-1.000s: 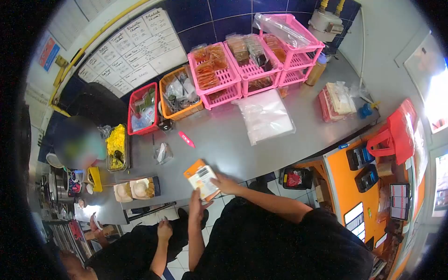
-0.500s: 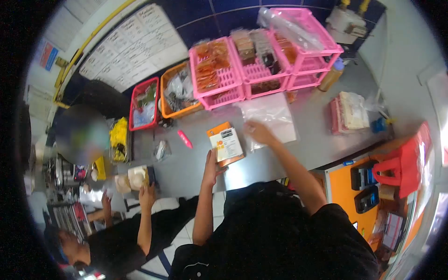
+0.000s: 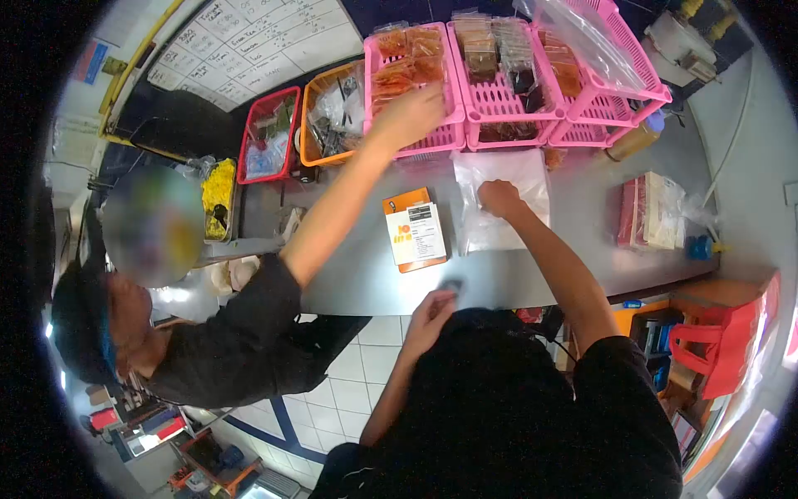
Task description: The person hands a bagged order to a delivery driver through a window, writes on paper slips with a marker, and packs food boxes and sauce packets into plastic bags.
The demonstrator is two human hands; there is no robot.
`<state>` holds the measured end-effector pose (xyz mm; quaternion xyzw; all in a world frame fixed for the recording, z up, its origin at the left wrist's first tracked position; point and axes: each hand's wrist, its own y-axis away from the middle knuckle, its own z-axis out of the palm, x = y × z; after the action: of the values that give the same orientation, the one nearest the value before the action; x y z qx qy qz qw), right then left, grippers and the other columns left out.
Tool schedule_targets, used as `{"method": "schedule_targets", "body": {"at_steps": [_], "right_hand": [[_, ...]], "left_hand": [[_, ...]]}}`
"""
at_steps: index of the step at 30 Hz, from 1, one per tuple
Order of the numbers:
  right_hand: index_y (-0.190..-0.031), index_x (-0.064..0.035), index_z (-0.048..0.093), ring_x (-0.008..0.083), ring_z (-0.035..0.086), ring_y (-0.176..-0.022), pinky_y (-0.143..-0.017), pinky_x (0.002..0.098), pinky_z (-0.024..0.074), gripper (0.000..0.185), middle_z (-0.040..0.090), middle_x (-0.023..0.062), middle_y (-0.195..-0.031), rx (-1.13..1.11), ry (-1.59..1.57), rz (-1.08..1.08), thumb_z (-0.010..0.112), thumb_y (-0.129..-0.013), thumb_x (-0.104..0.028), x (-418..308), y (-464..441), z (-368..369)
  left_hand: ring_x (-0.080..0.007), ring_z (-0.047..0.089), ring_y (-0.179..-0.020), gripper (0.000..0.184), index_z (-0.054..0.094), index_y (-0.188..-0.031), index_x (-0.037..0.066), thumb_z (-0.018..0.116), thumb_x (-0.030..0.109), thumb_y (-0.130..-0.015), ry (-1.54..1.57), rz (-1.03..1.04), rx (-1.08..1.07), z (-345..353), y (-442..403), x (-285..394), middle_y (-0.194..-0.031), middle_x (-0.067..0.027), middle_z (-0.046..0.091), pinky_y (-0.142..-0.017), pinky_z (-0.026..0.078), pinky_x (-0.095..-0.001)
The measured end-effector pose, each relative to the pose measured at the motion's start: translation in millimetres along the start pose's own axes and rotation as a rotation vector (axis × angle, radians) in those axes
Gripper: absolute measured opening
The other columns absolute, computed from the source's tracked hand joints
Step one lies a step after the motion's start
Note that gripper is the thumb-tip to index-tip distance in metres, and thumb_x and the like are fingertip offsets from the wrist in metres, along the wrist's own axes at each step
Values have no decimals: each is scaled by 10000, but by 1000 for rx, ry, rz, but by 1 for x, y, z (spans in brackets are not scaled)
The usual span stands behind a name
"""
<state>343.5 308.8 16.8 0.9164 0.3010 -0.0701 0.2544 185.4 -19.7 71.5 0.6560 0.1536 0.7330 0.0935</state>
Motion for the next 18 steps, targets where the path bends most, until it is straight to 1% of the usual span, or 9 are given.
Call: {"method": "schedule_targets", "body": {"at_steps": [2,4,5,7,9,13,14,15,18], "right_hand": [[-869,-86,666,362,700,-913,-798,478,564,240,713,154,-902,52,-77,-43,793,-751,-252,4,16,-1],[-833,-84,671,352,703,-910,-796,476,566,213,716,148,-898,120,-162,-98,788,-752,-242,-1,18,-2],[-790,-101,667,329,696,-853,-752,460,551,163,708,130,-853,172,-103,-58,766,-762,-227,-6,15,0],[-747,-118,663,306,689,-795,-708,445,536,126,701,112,-807,223,-52,-11,744,-773,-211,-11,11,0],[-785,-93,667,327,681,-844,-733,455,532,109,695,147,-853,27,-291,88,701,-812,-194,-10,3,-12],[-891,-95,714,382,685,-913,-791,487,547,146,707,167,-943,134,-312,25,665,-832,-219,4,12,-8],[-912,-94,718,384,680,-923,-806,482,543,145,702,177,-965,281,-314,30,646,-850,-204,4,18,-9],[-932,-93,723,385,675,-933,-820,476,539,150,697,187,-988,421,-318,32,628,-868,-189,2,25,-7],[-985,-23,706,276,678,-865,-792,385,539,245,685,164,-988,768,-839,67,593,-951,-237,8,63,-10]], "left_hand": [[-307,536,-1263,412,567,-1276,26,685,218,-931,-546,385,-63,33,-49,25,-1355,-205,549,-1055,427,-388],[-405,442,-1329,551,546,-1313,36,730,294,-862,-783,453,-38,58,-82,30,-1461,-252,426,-1074,401,-489],[-405,442,-1329,551,546,-1313,36,730,294,-862,-787,459,-35,66,-95,31,-1461,-252,426,-1074,401,-489],[-428,388,-1364,647,507,-1368,52,731,363,-847,-1199,325,-143,79,-111,32,-1520,-244,355,-1054,396,-546],[-422,372,-1375,700,476,-1416,85,741,368,-832,-1251,293,-154,86,-119,34,-1538,-221,339,-1041,397,-572],[-413,341,-1393,822,412,-1498,160,769,395,-796,-1299,230,-169,94,-121,37,-1563,-200,316,-995,426,-590],[-403,331,-1391,853,382,-1527,219,769,419,-794,-1340,198,-165,96,-124,39,-1572,-201,303,-956,451,-580],[-403,331,-1391,853,382,-1527,219,769,419,-794,-1341,192,-165,95,-126,40,-1572,-201,303,-956,451,-580],[-413,340,-1362,816,360,-1539,288,711,497,-833,-1393,182,-160,93,-135,37,-1584,-195,287,-950,463,-589]]}}
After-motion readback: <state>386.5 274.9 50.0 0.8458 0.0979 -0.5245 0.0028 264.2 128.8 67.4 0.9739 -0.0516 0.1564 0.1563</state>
